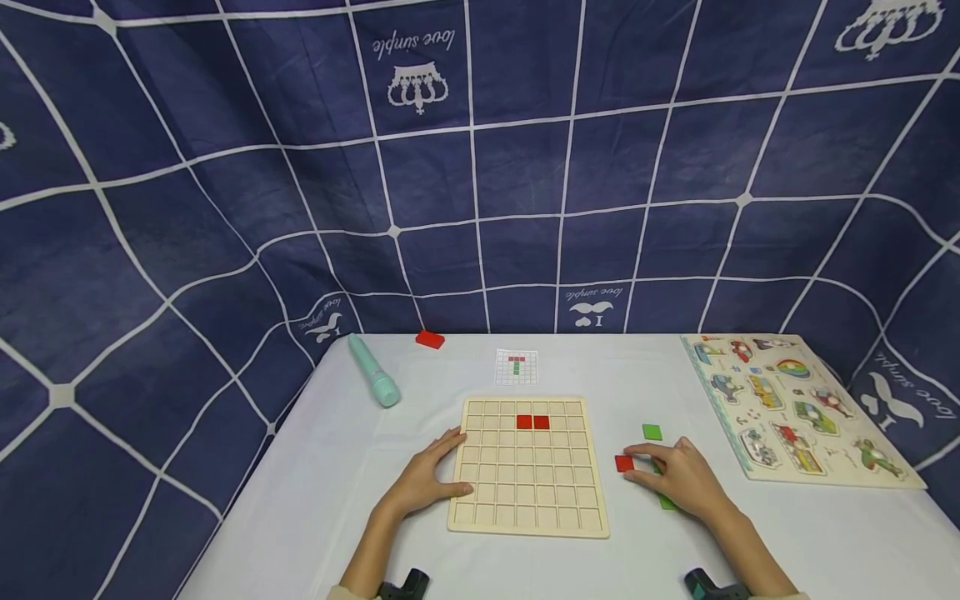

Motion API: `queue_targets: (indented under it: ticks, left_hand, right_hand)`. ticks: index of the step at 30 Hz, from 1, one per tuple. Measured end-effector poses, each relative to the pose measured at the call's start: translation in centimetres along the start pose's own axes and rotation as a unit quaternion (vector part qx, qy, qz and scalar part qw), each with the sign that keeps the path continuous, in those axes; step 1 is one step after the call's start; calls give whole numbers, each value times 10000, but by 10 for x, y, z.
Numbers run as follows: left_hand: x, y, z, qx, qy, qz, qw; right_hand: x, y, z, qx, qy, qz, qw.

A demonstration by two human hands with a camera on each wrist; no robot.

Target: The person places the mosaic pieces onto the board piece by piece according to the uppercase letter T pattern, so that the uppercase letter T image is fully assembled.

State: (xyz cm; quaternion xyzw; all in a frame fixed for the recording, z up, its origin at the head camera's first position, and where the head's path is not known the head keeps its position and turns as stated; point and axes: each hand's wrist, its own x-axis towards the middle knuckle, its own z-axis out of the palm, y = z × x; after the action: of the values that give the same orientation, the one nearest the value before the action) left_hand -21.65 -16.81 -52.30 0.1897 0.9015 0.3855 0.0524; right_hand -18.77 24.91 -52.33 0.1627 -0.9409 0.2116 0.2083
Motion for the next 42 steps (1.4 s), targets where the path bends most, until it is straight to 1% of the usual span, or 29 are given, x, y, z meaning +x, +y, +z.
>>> queue_targets:
  ticks: [6, 15, 19, 24, 29, 32, 37, 39, 42]
  left_hand:
    - [0, 0, 0, 14, -8, 22, 10000]
    - [1, 0, 0, 10, -4, 28, 10000]
    - [1, 0, 0, -3, -13, 37, 10000]
    - [0, 0, 0, -5, -20, 18, 10000]
    - [0, 1, 0, 23, -11, -34, 10000]
    - [0, 0, 0, 42, -2, -52, 10000]
    - [0, -1, 0, 49, 4, -46, 10000]
    - [0, -1, 0, 46, 7, -45, 10000]
    - [0, -1, 1, 8, 9, -13, 10000]
  right_hand:
    - [-2, 1, 1, -2, -187, 154, 9997]
    - [-2, 1, 0, 33, -213, 231, 9995]
    - [-1, -1, -1, 32, -95, 194, 9998]
    - [4, -8, -1, 121, 217, -98, 9996]
    - [9, -18, 3, 200, 267, -292, 9990]
    - [13, -29, 10, 292, 160, -327, 9989]
    - [23, -51, 26, 368, 30, -439, 9984]
    - [27, -61, 34, 393, 82, -536, 9978]
    - [35, -74, 47, 482, 152, -578, 9971]
